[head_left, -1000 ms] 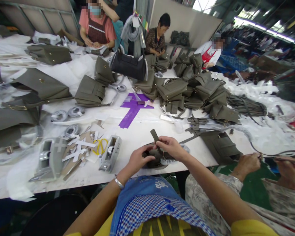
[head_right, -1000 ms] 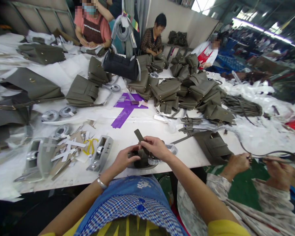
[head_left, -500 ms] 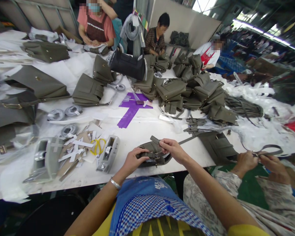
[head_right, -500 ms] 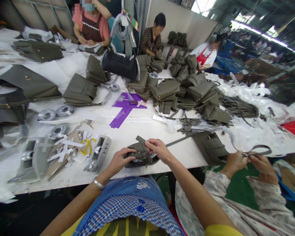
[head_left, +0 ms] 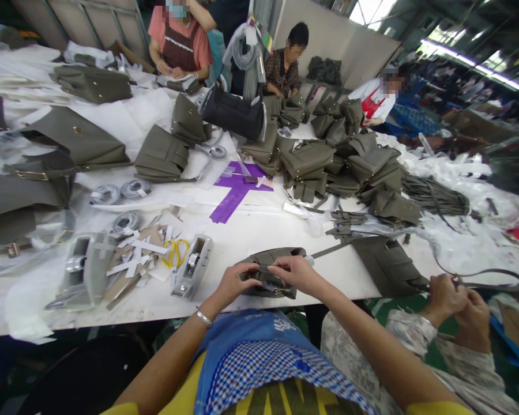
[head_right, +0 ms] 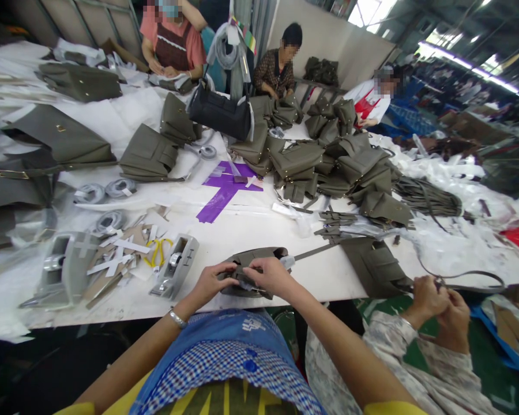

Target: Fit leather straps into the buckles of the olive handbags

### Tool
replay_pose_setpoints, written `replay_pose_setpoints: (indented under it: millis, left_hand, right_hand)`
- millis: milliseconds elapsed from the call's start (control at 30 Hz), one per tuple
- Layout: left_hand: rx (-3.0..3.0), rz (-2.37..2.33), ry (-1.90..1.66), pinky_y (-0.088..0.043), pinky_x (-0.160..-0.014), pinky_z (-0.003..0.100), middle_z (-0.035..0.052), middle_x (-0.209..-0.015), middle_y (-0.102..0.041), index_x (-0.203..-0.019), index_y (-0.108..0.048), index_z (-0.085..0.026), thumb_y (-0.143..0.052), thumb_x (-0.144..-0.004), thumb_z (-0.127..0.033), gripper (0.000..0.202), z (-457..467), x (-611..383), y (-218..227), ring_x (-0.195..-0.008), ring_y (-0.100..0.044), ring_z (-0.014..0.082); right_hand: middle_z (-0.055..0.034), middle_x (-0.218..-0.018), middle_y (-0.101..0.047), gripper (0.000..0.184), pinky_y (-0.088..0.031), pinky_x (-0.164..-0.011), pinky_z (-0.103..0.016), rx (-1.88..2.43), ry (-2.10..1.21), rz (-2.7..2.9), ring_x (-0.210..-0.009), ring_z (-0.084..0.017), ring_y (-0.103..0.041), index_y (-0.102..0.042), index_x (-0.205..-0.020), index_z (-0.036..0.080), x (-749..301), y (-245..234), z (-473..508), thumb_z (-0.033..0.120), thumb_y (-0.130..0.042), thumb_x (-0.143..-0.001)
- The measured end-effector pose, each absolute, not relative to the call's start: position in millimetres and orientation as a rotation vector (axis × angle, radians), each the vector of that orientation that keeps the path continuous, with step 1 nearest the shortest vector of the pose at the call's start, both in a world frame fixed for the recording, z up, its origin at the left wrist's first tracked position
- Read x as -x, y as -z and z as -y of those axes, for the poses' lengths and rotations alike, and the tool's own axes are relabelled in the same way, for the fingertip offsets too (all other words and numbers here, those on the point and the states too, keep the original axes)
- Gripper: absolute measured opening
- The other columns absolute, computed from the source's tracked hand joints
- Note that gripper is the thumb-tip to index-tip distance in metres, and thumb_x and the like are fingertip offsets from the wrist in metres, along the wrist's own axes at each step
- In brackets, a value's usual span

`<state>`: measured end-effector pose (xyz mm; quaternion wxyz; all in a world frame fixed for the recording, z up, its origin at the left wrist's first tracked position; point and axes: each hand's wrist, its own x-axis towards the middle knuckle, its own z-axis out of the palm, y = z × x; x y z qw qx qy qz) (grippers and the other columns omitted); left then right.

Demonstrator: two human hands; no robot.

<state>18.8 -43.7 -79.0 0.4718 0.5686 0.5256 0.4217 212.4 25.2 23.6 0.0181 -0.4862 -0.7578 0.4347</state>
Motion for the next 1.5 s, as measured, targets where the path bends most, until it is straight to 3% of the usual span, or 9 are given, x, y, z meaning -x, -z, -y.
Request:
replay_pose_setpoints:
  millis: [233,500,667,833,933,1067,1300,1500]
  left_hand:
    - [-1.264,-1.302,-1.091,-0.054,-0.086,0.033,0.0038,-0.097,-0.074,-0.097,-0.071,-0.02,-0.077,-0.067,-0.032,0.032,51,-32,80,-0.091,-0.068,0.0209]
    - [-1.286,-1.3,-1.083,-0.053,-0.084,0.032,0.0038,-0.094,-0.075,-0.094,-0.073,-0.02,-0.079,-0.065,-0.031,0.032,54,-35,80,-0.089,-0.068,0.0211]
    - [-1.292,-1.3,-1.083,-0.053,-0.085,0.032,0.004,-0.095,-0.075,-0.095,-0.072,-0.019,-0.078,-0.066,-0.029,0.03,55,-36,81,-0.09,-0.067,0.0211]
    - [-1.304,-1.39,-1.14,-0.049,-0.093,0.036,0.0036,-0.105,-0.071,-0.103,-0.07,-0.023,-0.072,-0.073,-0.025,0.03,54,-29,76,-0.099,-0.064,0.021]
    - [-1.24,-1.441,-1.198,-0.053,-0.086,0.036,0.0061,-0.109,-0.067,-0.102,-0.07,-0.022,-0.07,-0.074,-0.027,0.028,56,-26,73,-0.097,-0.063,0.0211]
    - [-0.96,-1.335,-1.176,-0.052,-0.081,0.032,0.0068,-0.099,-0.068,-0.103,-0.069,-0.018,-0.07,-0.074,-0.031,0.032,59,-30,72,-0.09,-0.063,0.0195]
    - [-0.579,-1.175,-1.094,-0.045,-0.064,0.023,0.0005,-0.072,-0.062,-0.1,-0.065,-0.011,-0.074,-0.069,-0.035,0.04,63,-23,83,-0.067,-0.057,0.0117]
    - [-0.794,-1.522,-1.029,-0.049,-0.073,0.029,0.0012,-0.076,-0.064,-0.097,-0.065,-0.013,-0.073,-0.067,-0.04,0.041,83,43,107,-0.074,-0.062,0.0169]
  right_hand:
    - [0.0,-0.054,-0.059,0.034,-0.026,-0.05,-0.024,1.667,-0.969,2.637,-0.054,-0.012,-0.05,-0.064,-0.061,0.017,-203,-18,-13,0.036,-0.049,-0.085]
    - [0.0004,-0.05,-0.059,0.029,-0.028,-0.046,-0.023,1.71,-1.329,2.689,-0.048,-0.012,-0.05,-0.07,-0.064,0.017,-198,-5,-26,0.031,-0.052,-0.082]
    - [-0.0012,-0.06,-0.064,0.028,-0.031,-0.053,-0.024,1.614,-1.237,2.781,-0.061,-0.015,-0.056,-0.07,-0.067,0.018,-189,0,-25,0.03,-0.05,-0.084]
    - [-0.0066,-0.089,-0.069,0.036,-0.039,-0.072,-0.03,1.414,-0.777,2.879,-0.084,-0.022,-0.061,-0.065,-0.1,0.019,-190,-13,-14,0.05,-0.055,-0.084]
    - [-0.0089,-0.103,-0.066,0.046,-0.039,-0.083,-0.033,1.352,-0.626,2.886,-0.097,-0.025,-0.059,-0.058,-0.113,0.019,-195,-15,-10,0.046,-0.068,-0.076]
    - [-0.0052,-0.092,-0.068,0.043,-0.039,-0.074,-0.03,1.516,-0.686,2.862,-0.09,-0.025,-0.061,-0.057,-0.115,0.025,-197,-9,-9,0.037,-0.071,-0.076]
    - [-0.0031,-0.092,-0.071,0.046,-0.04,-0.079,-0.031,1.418,-0.75,2.829,-0.094,-0.024,-0.059,-0.057,-0.116,0.025,-202,-16,-19,0.029,-0.074,-0.073]
    - [-0.0015,-0.091,-0.073,0.037,-0.041,-0.088,-0.037,1.388,-0.648,2.888,-0.089,-0.025,-0.062,-0.061,-0.106,0.024,-216,-20,-30,0.023,-0.074,-0.071]
